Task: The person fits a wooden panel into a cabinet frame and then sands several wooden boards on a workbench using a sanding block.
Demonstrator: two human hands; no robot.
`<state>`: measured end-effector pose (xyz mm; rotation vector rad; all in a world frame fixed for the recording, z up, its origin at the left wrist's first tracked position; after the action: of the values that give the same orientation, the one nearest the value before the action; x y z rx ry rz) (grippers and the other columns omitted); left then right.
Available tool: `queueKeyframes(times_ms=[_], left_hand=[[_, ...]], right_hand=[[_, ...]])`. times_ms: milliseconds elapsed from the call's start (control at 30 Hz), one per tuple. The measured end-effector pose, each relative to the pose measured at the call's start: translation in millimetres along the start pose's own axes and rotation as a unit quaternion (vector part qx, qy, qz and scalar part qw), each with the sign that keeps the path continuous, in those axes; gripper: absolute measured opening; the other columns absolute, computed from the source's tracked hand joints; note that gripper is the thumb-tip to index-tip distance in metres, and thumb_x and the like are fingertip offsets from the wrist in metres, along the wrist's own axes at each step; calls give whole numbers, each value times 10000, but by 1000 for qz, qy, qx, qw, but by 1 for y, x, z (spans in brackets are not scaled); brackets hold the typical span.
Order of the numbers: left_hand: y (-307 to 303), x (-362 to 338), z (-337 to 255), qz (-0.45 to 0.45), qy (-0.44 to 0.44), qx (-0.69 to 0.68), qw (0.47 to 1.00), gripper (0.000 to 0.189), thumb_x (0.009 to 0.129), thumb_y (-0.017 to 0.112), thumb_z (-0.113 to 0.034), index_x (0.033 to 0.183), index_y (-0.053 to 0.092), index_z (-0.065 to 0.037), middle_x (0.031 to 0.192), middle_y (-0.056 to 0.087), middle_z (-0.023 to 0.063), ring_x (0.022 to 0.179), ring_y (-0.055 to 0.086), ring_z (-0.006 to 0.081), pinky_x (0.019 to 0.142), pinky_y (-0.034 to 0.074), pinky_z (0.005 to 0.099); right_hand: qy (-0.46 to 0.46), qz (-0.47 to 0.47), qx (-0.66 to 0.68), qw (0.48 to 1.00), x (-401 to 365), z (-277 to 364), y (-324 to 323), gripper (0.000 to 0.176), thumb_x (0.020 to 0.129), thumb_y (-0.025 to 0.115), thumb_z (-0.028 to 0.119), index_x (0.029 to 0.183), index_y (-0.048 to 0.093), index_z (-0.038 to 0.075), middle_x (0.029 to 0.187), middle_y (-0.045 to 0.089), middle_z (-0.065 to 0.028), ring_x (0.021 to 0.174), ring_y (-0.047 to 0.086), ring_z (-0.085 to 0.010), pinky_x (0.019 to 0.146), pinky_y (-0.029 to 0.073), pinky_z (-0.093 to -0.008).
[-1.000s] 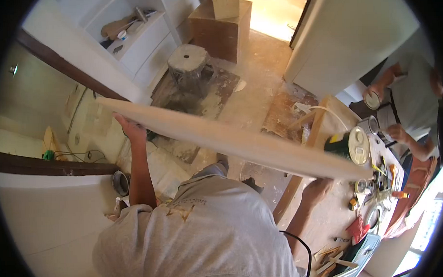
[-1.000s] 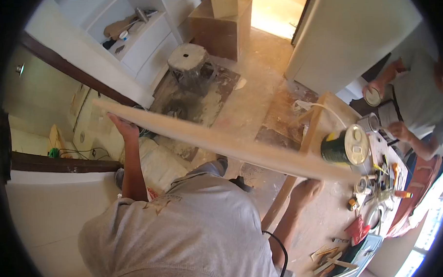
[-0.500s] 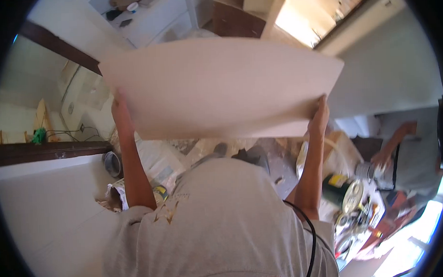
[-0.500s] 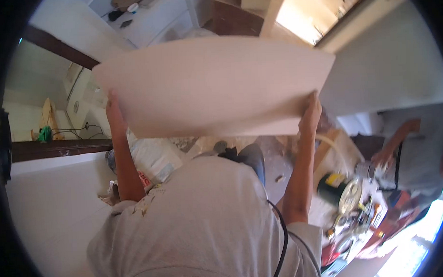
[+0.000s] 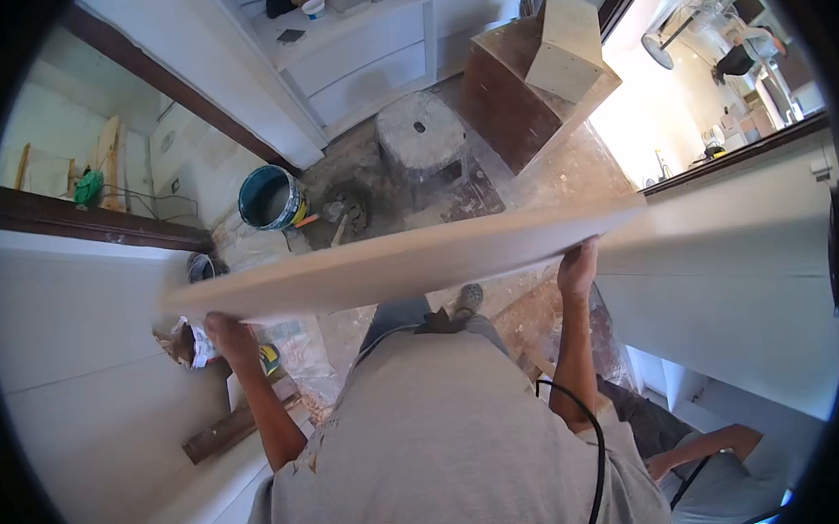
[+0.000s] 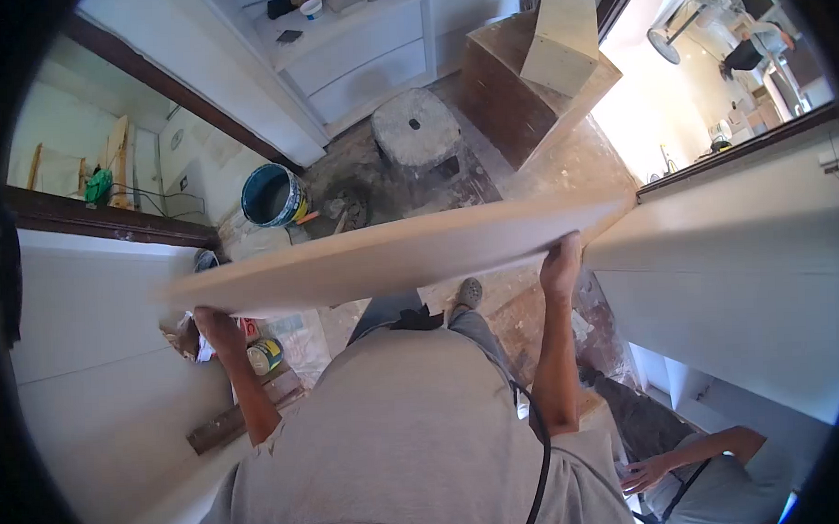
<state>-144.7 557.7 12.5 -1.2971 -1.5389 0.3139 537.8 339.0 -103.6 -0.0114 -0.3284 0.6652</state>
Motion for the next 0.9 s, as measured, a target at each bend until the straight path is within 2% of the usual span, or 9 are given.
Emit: queueKeyframes(times_ms=[33, 67, 100, 300, 367, 600, 700, 833, 900], left_hand=[[-1, -9, -10, -5, 71, 119, 990, 384, 1015, 520, -308, 1213, 556, 18, 1082, 620, 91, 964, 570, 200, 893, 450, 395], [-7, -12, -15, -79, -80, -206, 972, 419, 1014, 507, -372, 1257, 533, -31, 1164, 610, 100, 1050, 585, 250, 919, 468, 423], [-5, -18, -20, -149, -218, -504, 822, 457, 1014, 494, -437, 1300, 510, -81, 1246, 599, 109, 1137, 600, 301, 945, 487, 452], [-17, -10, -55, -162, -257, -453, 838, 804, 959, 484, -660, 1500, 380, -74, 1495, 460, 132, 1377, 453, 315, 1137, 367, 492], [-19, 40, -100, -286, -245, -447, 811, 474, 982, 578, -502, 1177, 541, -72, 1196, 560, 69, 1157, 543, 221, 1040, 422, 437], [0, 224, -109, -321, -214, -509, 770, 646, 1017, 480, -532, 1481, 396, -91, 1502, 415, 123, 1386, 381, 282, 1167, 292, 452], [-34, 316, -157, -330, -144, -448, 819, 593, 1019, 519, -458, 1452, 421, -64, 1458, 461, 140, 1371, 399, 271, 1167, 293, 443], [-55, 402, -215, -320, -81, 51, 942, 511, 1026, 537, -373, 1373, 494, -2, 1353, 553, 119, 1278, 470, 244, 1134, 312, 403], [-49, 438, -225, -342, -24, -443, 828, 522, 1026, 554, -352, 1380, 493, 26, 1355, 557, 124, 1267, 486, 254, 1131, 321, 396]], right_hand=[[32, 9, 81, 996, 21, 5, 9, 467, 1093, 376, 359, 1368, 485, -2, 1359, 535, -96, 1259, 484, -204, 1089, 350, -361], [66, 13, 165, 984, 42, 13, 19, 476, 1088, 385, 398, 1348, 496, 15, 1319, 551, -82, 1233, 493, -189, 1076, 356, -364], [100, 11, 243, 965, 62, 21, 29, 486, 1083, 395, 437, 1328, 508, 32, 1279, 567, -67, 1207, 502, -173, 1062, 362, -367], [24, 218, 342, 914, 170, 22, 107, 516, 1073, 404, 480, 1284, 533, 27, 1240, 570, -75, 1169, 512, -180, 1038, 376, -343], [-7, 151, 194, 969, 214, 38, 139, 548, 1071, 407, 486, 1321, 510, 9, 1282, 553, -85, 1191, 506, -191, 1060, 372, -347], [-270, 1, -218, 938, 407, 177, 179, 452, 1056, 465, 418, 1299, 482, 37, 1128, 627, -70, 1020, 608, -220, 901, 487, -300], [-168, 61, 354, 918, 470, 297, 193, 740, 1041, 452, 527, 1606, 189, 129, 1553, 399, -184, 1409, 374, -206, 1182, 285, -333], [-420, -106, -141, 890, 511, 317, 166, 580, 1077, 365, 372, 1544, 236, 53, 1426, 478, -218, 1298, 469, -311, 1103, 365, -404], [-410, -109, -197, 884, 514, 315, 165, 508, 1044, 452, 320, 1453, 321, 49, 1282, 541, -172, 1161, 530, -289, 1026, 417, -377]])
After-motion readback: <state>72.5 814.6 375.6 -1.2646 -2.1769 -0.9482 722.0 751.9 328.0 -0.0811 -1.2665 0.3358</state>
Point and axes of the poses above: each hand's wrist, its own x-axis towards the middle knuckle, its own y-axis out of the palm, z = x × y, the point moved 5 cm from there along x, towards the middle knuckle
